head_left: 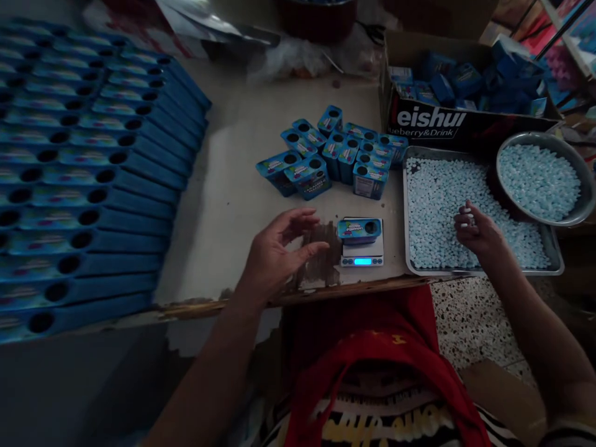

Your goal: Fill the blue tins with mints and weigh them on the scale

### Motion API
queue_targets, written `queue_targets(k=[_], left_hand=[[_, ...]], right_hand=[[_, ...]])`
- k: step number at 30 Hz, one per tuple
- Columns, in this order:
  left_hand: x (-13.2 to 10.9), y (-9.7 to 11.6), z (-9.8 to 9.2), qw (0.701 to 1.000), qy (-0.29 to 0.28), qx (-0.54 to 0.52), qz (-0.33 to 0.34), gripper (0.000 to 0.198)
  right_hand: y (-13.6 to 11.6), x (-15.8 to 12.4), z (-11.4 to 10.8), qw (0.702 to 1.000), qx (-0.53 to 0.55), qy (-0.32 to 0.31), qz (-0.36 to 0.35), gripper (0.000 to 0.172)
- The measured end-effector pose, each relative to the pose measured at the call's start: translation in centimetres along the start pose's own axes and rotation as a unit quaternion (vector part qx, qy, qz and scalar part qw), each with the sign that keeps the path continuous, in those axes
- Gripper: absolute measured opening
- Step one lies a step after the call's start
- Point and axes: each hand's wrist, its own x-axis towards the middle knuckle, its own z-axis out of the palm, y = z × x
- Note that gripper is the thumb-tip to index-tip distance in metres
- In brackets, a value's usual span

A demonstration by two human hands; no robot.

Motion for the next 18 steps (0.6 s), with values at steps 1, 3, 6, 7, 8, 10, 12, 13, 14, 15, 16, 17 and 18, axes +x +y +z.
queue_targets(k=[1, 3, 6, 7, 8, 10, 12, 13, 14, 15, 16, 17, 18], left_hand=[[-0.2, 0.1, -0.3, 1.000, 0.007, 0.003, 0.004, 0.075], [-0.3, 0.6, -0.6, 1.000, 0.009, 0.012, 0.013, 0.073], [-0.1, 1.5, -0.2, 0.999, -0.003, 0.028, 0.030, 0.070], [0.1, 1.7, -0.1, 0.999, -0.007, 0.034, 0.036, 0.071], [0.2, 1.8, 0.1, 0.998, -0.010, 0.040, 0.043, 0.071], [0.4, 1.6, 0.5, 0.997, -0.015, 0.048, 0.055, 0.074], [0.6, 1.0, 1.2, 0.997, -0.018, 0.048, 0.061, 0.078], [0.7, 0.5, 1.6, 0.997, -0.021, 0.045, 0.060, 0.081], [0.8, 0.1, 2.1, 0.997, -0.023, 0.042, 0.057, 0.084], [0.9, -0.4, 2.6, 0.998, -0.023, 0.038, 0.053, 0.086], [1.1, -0.8, 3.1, 0.998, -0.023, 0.034, 0.050, 0.087], [1.2, -1.2, 3.6, 0.998, -0.020, 0.030, 0.047, 0.087], [1.4, -1.5, 4.0, 0.999, -0.020, 0.025, 0.044, 0.086]], right_hand=[[0.1, 0.1, 0.1, 0.998, 0.058, -0.009, 0.004, 0.034], [0.7, 0.4, 0.4, 0.987, 0.161, -0.020, -0.010, 0.024], [1.6, 1.1, 1.0, 0.961, 0.265, -0.063, -0.039, 0.019], [1.8, 1.3, 1.3, 0.954, 0.284, -0.086, -0.048, 0.020], [1.9, 1.5, 1.7, 0.947, 0.296, -0.108, -0.058, 0.022], [1.8, 2.0, 2.7, 0.938, 0.308, -0.141, -0.073, 0.026], [1.5, 2.4, 4.0, 0.935, 0.310, -0.153, -0.079, 0.026], [1.3, 2.6, 4.6, 0.935, 0.307, -0.157, -0.082, 0.026], [1.3, 2.9, 5.1, 0.936, 0.302, -0.162, -0.085, 0.025], [1.2, 3.1, 5.6, 0.936, 0.295, -0.169, -0.088, 0.024], [1.3, 3.4, 6.0, 0.937, 0.287, -0.178, -0.089, 0.023], [1.4, 3.6, 6.2, 0.937, 0.282, -0.186, -0.086, 0.023], [1.6, 3.8, 6.4, 0.938, 0.279, -0.190, -0.080, 0.022]])
